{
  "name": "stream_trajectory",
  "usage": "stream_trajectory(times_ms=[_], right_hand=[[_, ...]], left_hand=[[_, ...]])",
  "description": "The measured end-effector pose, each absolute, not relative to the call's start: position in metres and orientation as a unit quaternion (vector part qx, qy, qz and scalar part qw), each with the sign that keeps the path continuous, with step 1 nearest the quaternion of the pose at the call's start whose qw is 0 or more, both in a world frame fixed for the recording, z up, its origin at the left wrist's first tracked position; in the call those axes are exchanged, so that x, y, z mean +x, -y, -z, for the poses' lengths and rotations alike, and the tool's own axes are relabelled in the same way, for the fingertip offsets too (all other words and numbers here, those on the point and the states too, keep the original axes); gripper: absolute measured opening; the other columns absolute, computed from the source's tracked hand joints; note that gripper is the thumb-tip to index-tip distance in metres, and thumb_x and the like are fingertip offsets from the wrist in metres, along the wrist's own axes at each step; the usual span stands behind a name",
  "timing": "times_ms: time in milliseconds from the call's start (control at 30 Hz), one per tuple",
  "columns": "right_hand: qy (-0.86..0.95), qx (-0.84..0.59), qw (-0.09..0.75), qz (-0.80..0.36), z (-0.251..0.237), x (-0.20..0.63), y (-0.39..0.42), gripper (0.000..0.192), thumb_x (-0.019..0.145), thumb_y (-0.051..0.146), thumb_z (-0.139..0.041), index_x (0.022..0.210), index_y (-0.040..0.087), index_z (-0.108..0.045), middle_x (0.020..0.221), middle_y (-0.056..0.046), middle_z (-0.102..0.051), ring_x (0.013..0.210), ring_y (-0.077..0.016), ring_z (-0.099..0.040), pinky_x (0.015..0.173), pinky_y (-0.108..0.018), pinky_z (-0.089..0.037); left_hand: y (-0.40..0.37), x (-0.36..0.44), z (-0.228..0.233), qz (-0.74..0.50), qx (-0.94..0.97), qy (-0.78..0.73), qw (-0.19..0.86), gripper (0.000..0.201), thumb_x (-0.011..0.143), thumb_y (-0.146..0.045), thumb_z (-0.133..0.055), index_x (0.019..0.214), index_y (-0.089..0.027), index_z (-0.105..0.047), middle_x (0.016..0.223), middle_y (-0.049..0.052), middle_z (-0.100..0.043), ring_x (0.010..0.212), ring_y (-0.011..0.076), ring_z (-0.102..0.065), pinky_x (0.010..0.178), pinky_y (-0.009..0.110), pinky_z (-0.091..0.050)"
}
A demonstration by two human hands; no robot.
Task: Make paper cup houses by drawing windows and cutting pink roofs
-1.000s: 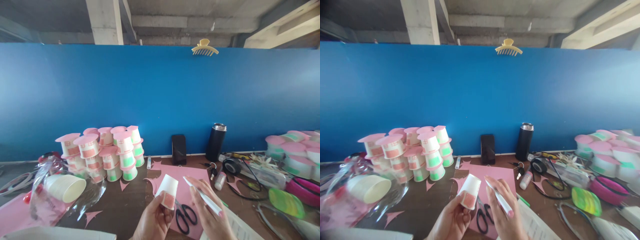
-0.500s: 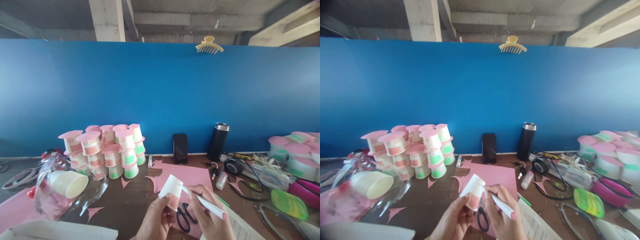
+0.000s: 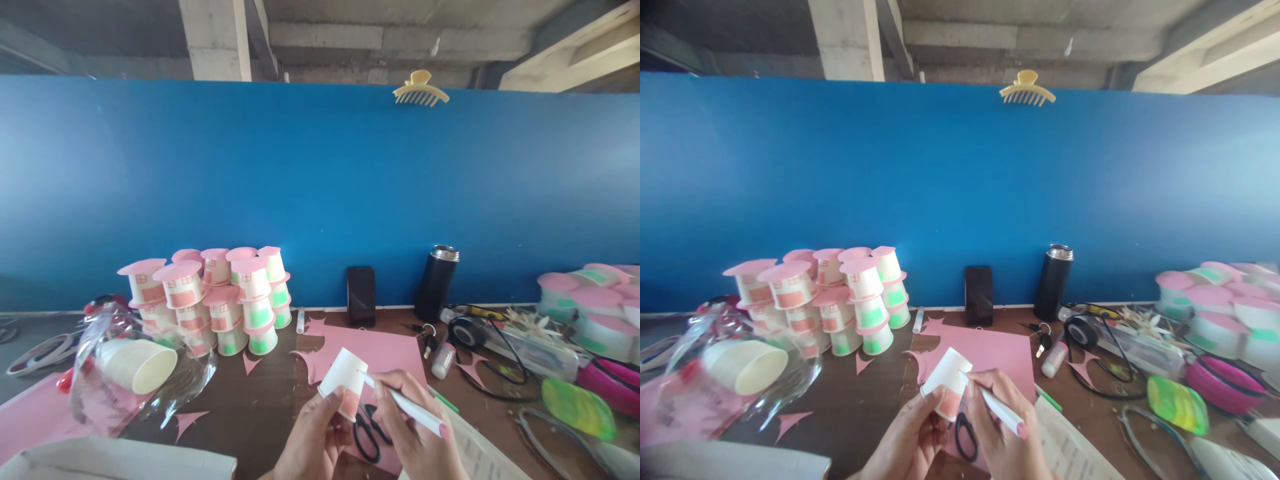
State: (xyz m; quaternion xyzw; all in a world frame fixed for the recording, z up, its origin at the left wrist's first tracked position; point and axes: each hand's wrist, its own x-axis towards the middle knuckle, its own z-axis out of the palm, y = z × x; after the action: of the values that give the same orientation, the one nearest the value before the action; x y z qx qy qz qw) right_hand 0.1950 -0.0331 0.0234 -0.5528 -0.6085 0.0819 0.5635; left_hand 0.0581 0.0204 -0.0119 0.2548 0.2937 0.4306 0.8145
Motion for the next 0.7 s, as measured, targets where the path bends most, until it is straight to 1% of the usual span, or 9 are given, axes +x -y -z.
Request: stream_trajectory(times_ms=[267, 600, 700], right_hand=[[0.614, -0.549, 0.562, -0.075, -0.021, 0.196, 0.033, 0.013, 0.091, 0.029, -0.051, 0.092, 0.022, -0.062, 0.068, 0.001, -0.063, 0.052, -0.0126, -0.06, 0.051, -0.021, -0.048], [0.617, -0.55, 0.559, -0.061, -0.021, 0.198, 0.032, 0.012, 0.091, 0.028, -0.052, 0.093, 0.022, -0.062, 0.072, 0.001, -0.065, 0.057, -0.012, -0.062, 0.058, -0.021, -0.05], [0.617, -0.548, 0.562, -0.063, -0.021, 0.198, 0.032, 0.011, 0.091, 0.028, -0.052, 0.093, 0.023, -0.062, 0.073, 0.001, -0.065, 0.057, -0.0119, -0.063, 0.057, -0.02, -0.051]], left_hand=[[-0.02, 0.059, 0.012, -0.428, 0.259, -0.288, 0.817, 0.039, 0.057, -0.042, -0.084, 0.069, -0.01, -0.065, 0.05, -0.003, -0.053, 0.045, 0.0057, -0.045, 0.046, 0.019, -0.034], [-0.022, 0.061, 0.022, -0.422, 0.288, -0.283, 0.812, 0.04, 0.061, -0.045, -0.081, 0.071, -0.009, -0.066, 0.051, -0.002, -0.054, 0.045, 0.0063, -0.047, 0.045, 0.019, -0.035], [-0.022, 0.061, 0.022, -0.421, 0.29, -0.282, 0.812, 0.04, 0.062, -0.045, -0.081, 0.071, -0.009, -0.066, 0.051, -0.002, -0.054, 0.045, 0.0061, -0.046, 0.045, 0.019, -0.035]])
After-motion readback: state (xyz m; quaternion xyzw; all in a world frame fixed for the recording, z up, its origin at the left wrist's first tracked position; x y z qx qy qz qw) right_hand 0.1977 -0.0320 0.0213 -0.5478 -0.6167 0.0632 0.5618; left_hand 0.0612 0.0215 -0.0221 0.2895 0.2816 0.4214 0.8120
